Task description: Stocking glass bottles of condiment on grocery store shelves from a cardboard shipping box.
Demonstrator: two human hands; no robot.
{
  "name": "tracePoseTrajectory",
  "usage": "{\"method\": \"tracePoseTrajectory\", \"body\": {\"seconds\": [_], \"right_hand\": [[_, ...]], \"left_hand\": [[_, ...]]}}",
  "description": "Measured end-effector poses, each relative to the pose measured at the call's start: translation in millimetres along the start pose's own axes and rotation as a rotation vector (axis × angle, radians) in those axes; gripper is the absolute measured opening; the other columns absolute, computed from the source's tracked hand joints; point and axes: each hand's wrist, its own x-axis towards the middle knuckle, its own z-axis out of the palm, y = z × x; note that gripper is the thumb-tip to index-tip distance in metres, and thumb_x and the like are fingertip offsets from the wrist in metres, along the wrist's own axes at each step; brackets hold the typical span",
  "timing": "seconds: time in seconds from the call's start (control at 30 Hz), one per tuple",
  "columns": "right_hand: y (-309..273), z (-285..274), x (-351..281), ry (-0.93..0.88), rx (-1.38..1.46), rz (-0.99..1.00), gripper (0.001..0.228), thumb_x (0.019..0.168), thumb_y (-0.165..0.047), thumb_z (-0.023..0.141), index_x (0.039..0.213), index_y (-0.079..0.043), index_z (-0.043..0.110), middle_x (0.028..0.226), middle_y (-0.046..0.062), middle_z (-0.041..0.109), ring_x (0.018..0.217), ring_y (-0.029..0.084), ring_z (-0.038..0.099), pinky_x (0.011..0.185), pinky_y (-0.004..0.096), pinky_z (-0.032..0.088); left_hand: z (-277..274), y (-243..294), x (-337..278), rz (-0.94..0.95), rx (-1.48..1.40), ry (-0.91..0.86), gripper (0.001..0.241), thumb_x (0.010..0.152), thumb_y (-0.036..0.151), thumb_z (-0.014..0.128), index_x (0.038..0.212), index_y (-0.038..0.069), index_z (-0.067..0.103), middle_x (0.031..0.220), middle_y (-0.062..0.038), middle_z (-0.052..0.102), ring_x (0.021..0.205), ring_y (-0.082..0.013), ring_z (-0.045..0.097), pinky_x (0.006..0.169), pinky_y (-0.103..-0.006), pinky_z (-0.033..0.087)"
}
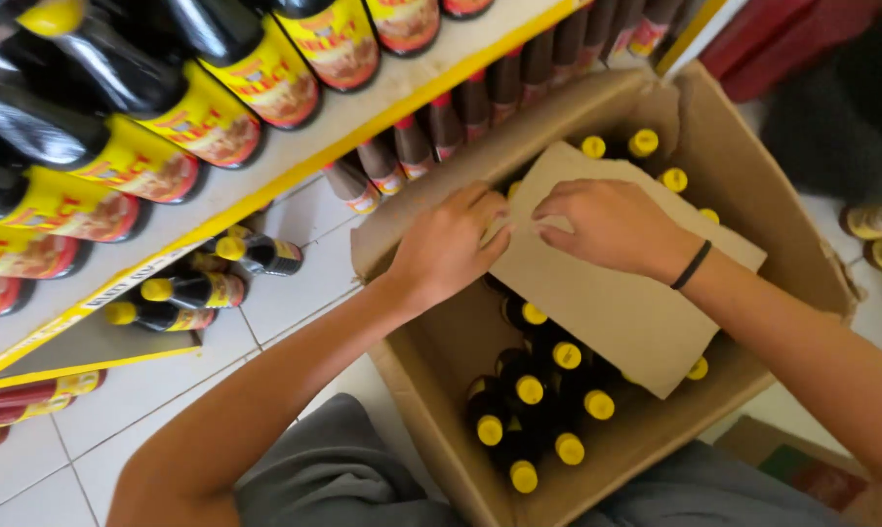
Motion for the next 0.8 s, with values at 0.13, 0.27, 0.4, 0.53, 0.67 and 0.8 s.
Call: {"method": "tracePoseTrajectory", "body": {"seconds": [0.13, 0.27, 0.4, 0.53, 0.67, 0.8], "right_hand": [[42, 9, -33, -0.087, -0.322, 0.191, 0.037, 0.087, -0.039, 0.072, 0.111, -0.01, 0.073, 0.11, 0.01, 0.071, 0.103, 0.033, 0.068, 0.085, 0.046, 0.056], [75, -3, -58, -0.149, -0.419, 0.563, 0.069, 0.083, -0.055, 0.078, 0.13, -0.007, 0.063, 0.12, 0.019, 0.064, 0.105, 0.04, 0.065, 0.082, 0.051, 0.055], [109, 2, -81, -0.115, -0.281, 0.618, 0.077, 0.074, -0.052, 0.083, 0.133, -0.007, 0.061, 0.119, 0.02, 0.063, 0.102, 0.042, 0.064, 0.079, 0.052, 0.054], [131, -30, -94, -0.191, 0.158, 0.689, 0.053, 0.081, -0.042, 0.079, 0.12, -0.006, 0.072, 0.1, 0.013, 0.076, 0.089, 0.026, 0.07, 0.079, 0.042, 0.056], [128, -119, -111, 0.008, 0.286, 0.69, 0.041, 0.092, -0.035, 0.073, 0.121, -0.005, 0.074, 0.101, 0.012, 0.077, 0.086, 0.02, 0.069, 0.078, 0.039, 0.056], [238, -163, -172, 0.21, 0.212, 0.742, 0.035, 0.098, -0.034, 0.071, 0.118, -0.006, 0.072, 0.094, 0.011, 0.073, 0.077, 0.019, 0.065, 0.07, 0.036, 0.052]], "left_hand": [[25, -6, -25, -0.433, 0.04, -0.471, 0.039, 0.099, 0.042, 0.06, 0.111, 0.006, 0.071, 0.115, -0.017, 0.072, 0.109, -0.0375, 0.068, 0.094, -0.0478, 0.055], [56, -27, -47, -0.532, 0.07, -0.729, 0.054, 0.097, 0.051, 0.058, 0.125, 0.006, 0.064, 0.118, -0.024, 0.069, 0.112, -0.0422, 0.066, 0.096, -0.0515, 0.052], [61, -23, -46, -0.499, 0.035, -0.734, 0.059, 0.095, 0.051, 0.058, 0.132, 0.005, 0.056, 0.12, -0.023, 0.068, 0.113, -0.0419, 0.065, 0.096, -0.0526, 0.052], [61, -29, -49, -0.518, 0.054, -0.697, 0.057, 0.094, 0.049, 0.059, 0.134, 0.009, 0.055, 0.123, -0.019, 0.068, 0.114, -0.04, 0.065, 0.097, -0.0519, 0.052], [57, -36, -44, -0.497, 0.046, -0.63, 0.05, 0.093, 0.045, 0.059, 0.134, 0.017, 0.057, 0.124, -0.014, 0.067, 0.115, -0.0378, 0.064, 0.096, -0.0518, 0.051], [55, -34, -40, -0.535, 0.061, -0.666, 0.048, 0.094, 0.046, 0.058, 0.135, 0.02, 0.058, 0.123, -0.012, 0.068, 0.115, -0.0361, 0.065, 0.097, -0.0517, 0.052]]}}
